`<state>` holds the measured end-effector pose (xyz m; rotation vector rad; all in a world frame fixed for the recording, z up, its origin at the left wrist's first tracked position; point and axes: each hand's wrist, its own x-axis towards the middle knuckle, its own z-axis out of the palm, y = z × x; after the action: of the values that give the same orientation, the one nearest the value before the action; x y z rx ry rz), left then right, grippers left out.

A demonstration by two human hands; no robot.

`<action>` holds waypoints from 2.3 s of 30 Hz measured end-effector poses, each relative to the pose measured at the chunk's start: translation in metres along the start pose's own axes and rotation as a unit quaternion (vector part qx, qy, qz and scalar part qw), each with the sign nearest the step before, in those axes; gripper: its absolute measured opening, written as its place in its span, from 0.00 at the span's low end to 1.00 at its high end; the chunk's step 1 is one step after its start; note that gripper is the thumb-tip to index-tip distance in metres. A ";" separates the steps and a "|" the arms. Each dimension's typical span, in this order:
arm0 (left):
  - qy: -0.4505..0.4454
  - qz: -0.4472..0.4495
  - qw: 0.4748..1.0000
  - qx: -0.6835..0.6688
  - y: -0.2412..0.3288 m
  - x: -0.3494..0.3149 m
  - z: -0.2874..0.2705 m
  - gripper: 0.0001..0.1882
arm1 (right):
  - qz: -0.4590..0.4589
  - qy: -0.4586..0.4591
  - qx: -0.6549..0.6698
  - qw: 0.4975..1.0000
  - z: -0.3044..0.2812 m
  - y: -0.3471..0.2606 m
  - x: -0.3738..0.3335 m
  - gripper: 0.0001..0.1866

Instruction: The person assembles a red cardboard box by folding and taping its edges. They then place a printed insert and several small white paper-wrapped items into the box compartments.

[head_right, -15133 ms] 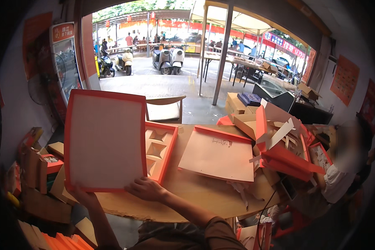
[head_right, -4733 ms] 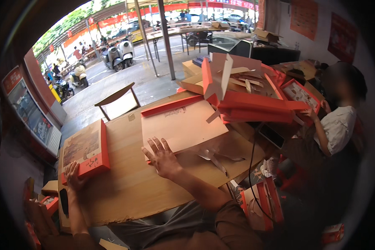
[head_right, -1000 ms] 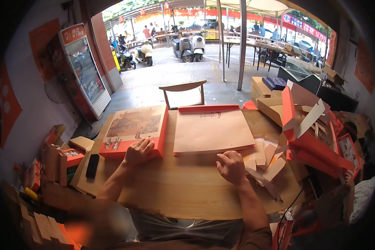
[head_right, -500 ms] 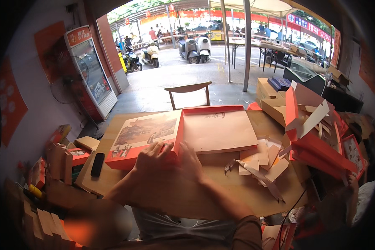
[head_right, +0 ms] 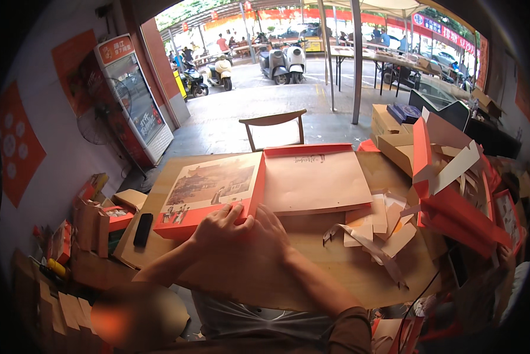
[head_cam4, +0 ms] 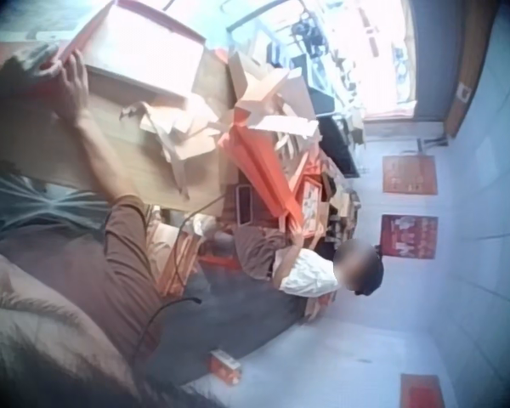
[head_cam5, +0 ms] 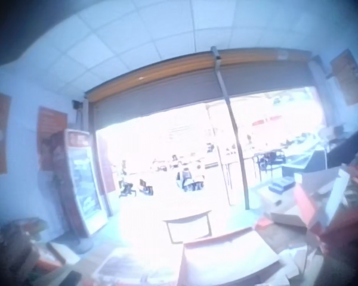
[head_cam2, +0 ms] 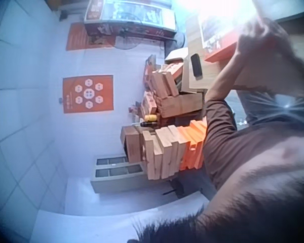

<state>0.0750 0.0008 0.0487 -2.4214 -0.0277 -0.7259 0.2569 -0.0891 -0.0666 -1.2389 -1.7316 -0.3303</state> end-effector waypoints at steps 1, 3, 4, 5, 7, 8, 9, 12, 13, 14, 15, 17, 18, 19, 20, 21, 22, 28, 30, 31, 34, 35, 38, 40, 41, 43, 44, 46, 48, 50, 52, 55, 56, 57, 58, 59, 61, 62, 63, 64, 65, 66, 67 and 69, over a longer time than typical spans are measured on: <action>0.017 0.004 1.000 0.001 0.003 -0.007 0.013 0.21 | 0.007 -0.011 -0.001 1.000 0.000 -0.001 0.001 0.36; 0.019 0.015 0.999 0.021 0.010 -0.011 0.025 0.22 | 0.022 -0.036 -0.008 0.999 -0.003 -0.003 -0.001 0.34; 0.020 0.021 0.999 0.033 0.011 -0.012 0.027 0.23 | 0.030 -0.045 -0.015 0.998 -0.005 -0.003 -0.001 0.34; 0.022 0.000 1.000 -0.014 0.011 -0.015 0.028 0.25 | 0.038 -0.055 -0.022 0.998 -0.009 -0.004 -0.002 0.34; 0.029 -0.038 0.993 -0.106 0.011 -0.017 0.028 0.28 | 0.050 -0.058 -0.025 0.997 -0.011 0.001 -0.006 0.33; 0.017 -0.085 0.989 -0.116 0.008 -0.023 0.026 0.29 | 0.054 -0.052 -0.021 0.997 -0.008 0.007 -0.010 0.32; 0.005 -0.132 0.983 -0.125 0.002 -0.037 0.021 0.31 | 0.058 -0.045 -0.016 0.997 -0.007 0.012 -0.013 0.31; 0.027 -0.352 0.928 -0.121 -0.030 -0.097 0.018 0.35 | 0.069 -0.038 0.081 0.994 -0.017 0.007 -0.008 0.25; 0.041 -0.433 0.893 -0.118 -0.043 -0.120 0.021 0.36 | 0.097 -0.023 0.132 0.986 -0.018 0.009 -0.009 0.23; 0.038 -0.516 0.849 -0.111 -0.055 -0.150 0.026 0.37 | 0.124 -0.010 0.188 0.974 -0.016 0.010 -0.010 0.22; 0.017 -0.570 0.806 -0.157 -0.067 -0.183 0.032 0.38 | 0.151 0.003 0.245 0.958 -0.013 0.010 -0.012 0.23; -0.021 -0.670 0.700 -0.245 -0.085 -0.240 0.043 0.39 | 0.204 0.028 0.330 0.921 -0.003 0.011 -0.011 0.25; -0.018 -0.666 0.683 -0.300 -0.087 -0.249 0.046 0.39 | 0.230 0.041 0.367 0.900 0.000 0.012 -0.009 0.26; -0.013 -0.659 0.663 -0.355 -0.088 -0.255 0.050 0.38 | 0.249 0.057 0.346 0.903 0.000 0.009 -0.009 0.27; -0.009 -0.648 0.642 -0.409 -0.088 -0.262 0.052 0.37 | 0.270 0.058 0.342 0.898 0.005 0.010 -0.012 0.27; 0.019 -0.647 0.633 -0.425 -0.088 -0.269 0.054 0.36 | 0.291 0.059 0.336 0.894 0.012 0.013 -0.017 0.26; 0.048 -0.642 0.624 -0.444 -0.087 -0.273 0.060 0.34 | 0.313 0.063 0.326 0.890 0.012 0.018 -0.020 0.25; 0.174 -0.641 0.541 -0.515 -0.080 -0.261 0.048 0.33 | 0.351 0.056 0.397 0.846 -0.012 -0.010 0.001 0.21; 0.196 -0.636 0.535 -0.520 -0.081 -0.256 0.045 0.34 | 0.362 0.058 0.405 0.838 -0.009 -0.009 0.000 0.20; 0.182 -0.638 0.518 -0.541 -0.084 -0.258 0.040 0.34 | 0.376 0.046 0.390 0.839 -0.015 -0.018 0.008 0.19; 0.129 -0.634 0.487 -0.587 -0.095 -0.253 0.029 0.35 | 0.352 0.029 0.280 0.893 -0.012 -0.008 0.001 0.20; 0.110 -0.633 0.491 -0.588 -0.097 -0.249 0.024 0.36 | 0.351 0.024 0.272 0.896 -0.010 -0.005 -0.002 0.21; 0.092 -0.644 0.463 -0.601 -0.102 -0.243 0.010 0.35 | 0.341 0.011 0.243 0.908 -0.007 0.001 -0.006 0.22; 0.087 -0.643 0.431 -0.627 -0.104 -0.242 0.002 0.33 | 0.326 0.006 0.210 0.922 -0.007 0.002 -0.008 0.23; 0.082 -0.635 0.415 -0.646 -0.104 -0.242 -0.002 0.32 | 0.320 -0.003 0.201 0.926 -0.008 0.001 -0.009 0.23; 0.067 -0.626 0.394 -0.669 -0.104 -0.243 -0.007 0.29 | 0.305 -0.021 0.184 0.934 -0.008 -0.001 -0.008 0.24; 0.057 -0.626 0.389 -0.674 -0.103 -0.243 -0.009 0.28 | 0.297 -0.019 0.171 0.939 -0.007 -0.002 -0.008 0.25; 0.071 -0.626 0.397 -0.668 -0.099 -0.239 -0.011 0.27 | 0.281 -0.016 0.145 0.948 -0.006 -0.003 -0.009 0.26; 0.118 -0.625 0.422 -0.646 -0.090 -0.226 -0.011 0.27 | 0.294 -0.002 0.162 0.942 -0.005 -0.003 -0.010 0.27; 0.171 -0.585 0.444 -0.657 -0.089 -0.233 0.002 0.28 | 0.304 0.004 0.176 0.936 -0.002 -0.005 -0.008 0.28; 0.213 -0.560 0.444 -0.666 -0.088 -0.236 0.010 0.28 | 0.312 0.008 0.181 0.933 -0.002 -0.005 -0.009 0.29; 0.272 -0.554 0.412 -0.670 -0.083 -0.231 0.012 0.29 | 0.329 -0.005 0.179 0.927 -0.002 -0.005 -0.016 0.30; 0.298 -0.553 0.402 -0.666 -0.081 -0.228 0.012 0.29 | 0.310 0.000 0.169 0.936 -0.001 -0.005 -0.019 0.32; 0.325 -0.551 0.392 -0.661 -0.080 -0.225 0.012 0.29 | 0.290 0.006 0.158 0.944 0.001 -0.005 -0.021 0.34; 0.335 -0.550 0.383 -0.662 -0.079 -0.216 0.009 0.29 | 0.271 0.013 0.146 0.951 0.000 -0.003 -0.021 0.36; 0.346 -0.551 0.373 -0.662 -0.078 -0.208 0.000 0.29 | 0.241 0.002 0.118 0.963 -0.002 -0.006 -0.018 0.35; 0.326 -0.528 0.347 -0.703 -0.080 -0.210 -0.006 0.30 | 0.179 -0.016 0.062 0.982 -0.005 -0.015 -0.013 0.34; 0.295 -0.503 0.330 -0.743 -0.083 -0.216 -0.007 0.31 | 0.188 -0.075 0.062 0.977 -0.005 -0.015 -0.012 0.33; 0.262 -0.476 0.312 -0.780 -0.085 -0.221 -0.008 0.32 | 0.196 -0.133 0.062 0.969 -0.006 -0.013 -0.012 0.32; 0.235 -0.485 0.309 -0.784 -0.084 -0.221 -0.008 0.33 | 0.202 -0.192 0.061 0.958 -0.004 -0.010 -0.014 0.32; 0.203 -0.483 0.303 -0.796 -0.082 -0.207 0.000 0.33 | 0.163 -0.107 0.181 0.964 0.014 0.020 -0.047 0.25; 0.177 -0.492 0.299 -0.799 -0.078 -0.206 0.001 0.34 | 0.156 -0.106 0.178 0.966 0.017 0.021 -0.052 0.25; 0.162 -0.504 0.314 -0.788 -0.073 -0.207 0.001 0.34 | 0.155 -0.108 0.151 0.970 0.014 0.017 -0.048 0.25; 0.127 -0.527 0.344 -0.766 -0.064 -0.209 0.000 0.34 | 0.167 -0.111 0.111 0.973 0.005 0.004 -0.038 0.24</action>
<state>-0.1145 0.0837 -0.0228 -3.6029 -1.6863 -2.6930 0.2590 -0.1066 -0.1007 -1.4108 -1.6534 0.2025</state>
